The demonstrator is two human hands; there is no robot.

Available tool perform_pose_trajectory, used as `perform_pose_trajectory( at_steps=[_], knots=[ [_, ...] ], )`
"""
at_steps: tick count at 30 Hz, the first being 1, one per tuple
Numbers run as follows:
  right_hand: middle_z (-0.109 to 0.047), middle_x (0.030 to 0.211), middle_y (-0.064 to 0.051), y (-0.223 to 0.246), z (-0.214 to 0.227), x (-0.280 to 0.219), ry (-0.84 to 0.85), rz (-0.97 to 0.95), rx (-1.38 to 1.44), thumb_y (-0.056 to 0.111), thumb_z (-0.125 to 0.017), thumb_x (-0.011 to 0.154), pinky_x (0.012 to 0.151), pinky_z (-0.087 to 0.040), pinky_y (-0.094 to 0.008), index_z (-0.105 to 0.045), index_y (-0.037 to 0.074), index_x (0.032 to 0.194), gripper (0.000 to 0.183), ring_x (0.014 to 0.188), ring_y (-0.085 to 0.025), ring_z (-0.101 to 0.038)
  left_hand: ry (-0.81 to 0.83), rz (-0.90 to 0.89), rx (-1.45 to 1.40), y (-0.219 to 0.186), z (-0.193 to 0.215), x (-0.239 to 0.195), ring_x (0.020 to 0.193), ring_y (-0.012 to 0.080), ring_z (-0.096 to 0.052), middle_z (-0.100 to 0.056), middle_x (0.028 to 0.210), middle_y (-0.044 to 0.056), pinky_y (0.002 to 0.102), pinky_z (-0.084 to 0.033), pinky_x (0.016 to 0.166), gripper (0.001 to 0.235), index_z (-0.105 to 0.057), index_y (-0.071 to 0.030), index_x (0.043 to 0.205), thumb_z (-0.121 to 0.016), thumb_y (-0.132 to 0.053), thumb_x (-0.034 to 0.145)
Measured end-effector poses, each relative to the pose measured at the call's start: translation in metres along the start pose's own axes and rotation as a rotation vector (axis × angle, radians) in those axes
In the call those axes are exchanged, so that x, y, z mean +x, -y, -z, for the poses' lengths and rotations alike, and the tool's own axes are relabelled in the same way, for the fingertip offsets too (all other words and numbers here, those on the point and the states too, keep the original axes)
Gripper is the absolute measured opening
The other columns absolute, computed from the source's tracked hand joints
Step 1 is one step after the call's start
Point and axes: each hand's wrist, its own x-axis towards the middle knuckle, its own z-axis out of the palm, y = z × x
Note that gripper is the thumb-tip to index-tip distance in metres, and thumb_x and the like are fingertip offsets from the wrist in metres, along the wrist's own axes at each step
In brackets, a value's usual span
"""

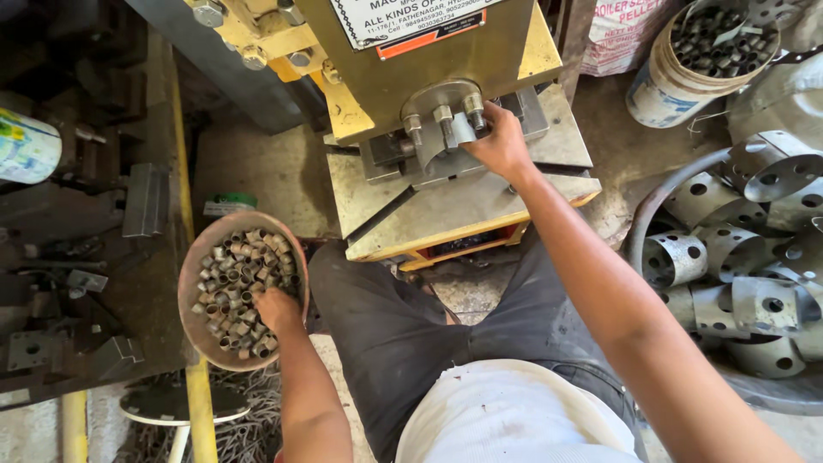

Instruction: The person operates a manual stamping machine by placing metal cylinders into a die and removing the finished parts. They retrieve pieces from a bucket and repeat the process for multiple items.

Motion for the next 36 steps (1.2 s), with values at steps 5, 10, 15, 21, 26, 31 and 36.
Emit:
perform_pose_trajectory(
  at_steps=[5, 10, 15, 21, 26, 31, 36],
  knots=[
    [-0.077, 0.098, -0.014, 0.003, 0.002, 0.000, -0.001, 0.019, -0.036, 0.012, -0.080, 0.075, 0.074, -0.055, -0.031, -0.070, -0.001, 0.114, 0.042, 0.082, -0.011, -0.068, 0.061, -0.014, 0.070, -0.005, 0.010, 0.004, 0.120, 0.0365, -0.067, -0.070, 0.127, 0.018, 0.043, -0.058, 0.095, 0.023, -0.076, -0.006, 0.114, -0.059, -0.014, 0.101],
    [-0.077, 0.099, -0.016, 0.004, 0.004, 0.002, 0.002, 0.044, -0.049, 0.014, -0.080, 0.074, 0.073, -0.056, -0.032, -0.070, -0.001, 0.114, 0.044, 0.083, -0.012, -0.070, -0.111, -0.060, 0.184, -0.008, 0.015, 0.001, 0.116, 0.0388, -0.063, -0.057, 0.139, 0.018, 0.044, -0.056, 0.090, 0.025, -0.076, -0.006, 0.106, -0.063, -0.016, 0.088],
    [-0.077, 0.096, -0.017, 0.009, 0.005, 0.002, -0.007, 0.008, -0.089, 0.017, -0.080, 0.074, 0.072, -0.056, -0.032, -0.070, -0.001, 0.110, 0.042, 0.079, -0.014, -0.071, -0.057, 0.014, -0.074, -0.003, 0.023, 0.003, 0.113, 0.0394, -0.068, -0.065, 0.132, 0.020, 0.045, -0.057, 0.093, 0.020, -0.078, -0.002, 0.106, -0.066, -0.013, 0.094],
    [-0.076, 0.090, -0.015, -0.010, -0.002, 0.003, 0.013, -0.098, -0.121, 0.011, -0.080, 0.070, 0.072, -0.056, -0.035, -0.071, -0.002, 0.110, 0.043, 0.078, -0.018, -0.070, -0.333, -0.273, -0.544, -0.065, 0.083, -0.039, 0.095, 0.0425, -0.070, -0.073, 0.096, 0.023, 0.050, -0.054, 0.085, 0.018, -0.074, -0.001, 0.100, -0.074, -0.012, 0.086],
    [-0.077, 0.099, -0.014, -0.023, -0.008, 0.001, -0.016, 0.032, -0.128, 0.011, -0.087, 0.070, 0.080, -0.057, -0.034, -0.070, -0.004, 0.108, 0.044, 0.089, -0.018, -0.071, -0.042, -0.522, -1.448, -0.191, 0.151, -0.080, 0.109, 0.0196, -0.071, -0.073, 0.118, 0.011, 0.031, -0.056, 0.095, 0.048, -0.063, -0.002, 0.126, -0.082, -0.003, 0.082],
    [-0.076, 0.099, -0.016, -0.009, -0.007, -0.002, 0.005, 0.078, -0.229, 0.013, -0.091, 0.070, 0.082, -0.056, -0.035, -0.070, -0.004, 0.109, 0.047, 0.088, -0.020, -0.072, 0.219, -0.667, -1.768, -0.268, 0.179, -0.086, 0.110, 0.0164, -0.072, -0.073, 0.123, 0.011, 0.031, -0.059, 0.095, 0.046, -0.068, -0.004, 0.130, -0.082, -0.006, 0.086],
    [-0.077, 0.099, -0.015, -0.012, -0.008, -0.002, -0.008, 0.072, -0.194, 0.012, -0.087, 0.072, 0.081, -0.057, -0.035, -0.070, -0.003, 0.109, 0.044, 0.089, -0.020, -0.073, 0.028, -0.676, -1.618, -0.298, 0.175, -0.088, 0.103, 0.0202, -0.072, -0.074, 0.115, 0.016, 0.032, -0.058, 0.089, 0.041, -0.069, -0.001, 0.123, -0.082, -0.014, 0.086]
  ],
)
